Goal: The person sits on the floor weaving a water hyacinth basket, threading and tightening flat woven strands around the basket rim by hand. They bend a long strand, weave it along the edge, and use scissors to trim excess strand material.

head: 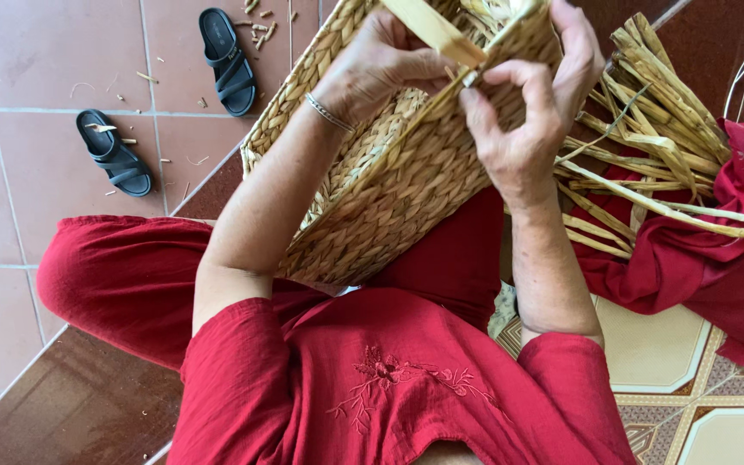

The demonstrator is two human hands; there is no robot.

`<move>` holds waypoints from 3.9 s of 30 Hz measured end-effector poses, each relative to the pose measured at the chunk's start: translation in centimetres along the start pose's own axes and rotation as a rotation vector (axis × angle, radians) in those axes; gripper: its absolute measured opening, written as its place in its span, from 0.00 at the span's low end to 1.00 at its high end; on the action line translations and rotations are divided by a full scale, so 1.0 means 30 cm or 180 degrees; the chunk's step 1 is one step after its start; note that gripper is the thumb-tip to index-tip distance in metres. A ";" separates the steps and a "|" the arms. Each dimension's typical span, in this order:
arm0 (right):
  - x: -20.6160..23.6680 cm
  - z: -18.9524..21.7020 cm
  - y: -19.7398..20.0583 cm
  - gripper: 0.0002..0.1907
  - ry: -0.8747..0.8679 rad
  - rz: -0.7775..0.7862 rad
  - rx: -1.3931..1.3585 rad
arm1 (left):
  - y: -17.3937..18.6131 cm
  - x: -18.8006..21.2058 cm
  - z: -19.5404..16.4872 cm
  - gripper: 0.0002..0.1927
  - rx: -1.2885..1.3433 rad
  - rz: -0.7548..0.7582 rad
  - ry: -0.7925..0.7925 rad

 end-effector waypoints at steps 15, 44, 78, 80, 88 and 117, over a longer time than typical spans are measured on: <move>0.130 0.049 0.102 0.06 -0.0075 0.0116 0.0164 | -0.032 0.013 0.037 0.16 0.0307 -0.0013 0.0266; 0.967 -0.169 0.212 0.06 -0.3559 0.2296 -0.0218 | -0.085 0.046 0.022 0.16 -0.1414 -0.0628 -0.0195; 0.386 0.131 -0.077 0.18 -0.0732 0.0356 -0.0661 | -0.163 0.086 0.107 0.08 -0.4615 -0.1471 -0.1610; 0.371 0.133 -0.072 0.20 -0.0770 0.0327 -0.0741 | -0.157 0.113 0.060 0.10 -0.4080 -0.1576 -0.1992; 0.236 0.199 0.010 0.24 -0.0640 0.0477 -0.1446 | -0.220 0.191 -0.035 0.15 -0.4832 -0.1336 -0.2332; 0.012 -0.171 -0.071 0.48 -0.0320 0.0332 0.0084 | 0.326 0.016 0.030 0.08 0.0269 -0.2044 -0.0502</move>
Point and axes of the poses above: each hand's wrist, its own x-axis away from the middle knuckle, its own y-axis out of the back of the hand, z = x × y, the point moved 4 cm from there along -x, towards the middle knuckle, and after that the axes turned 6 degrees about y, right-handed, at the moved point
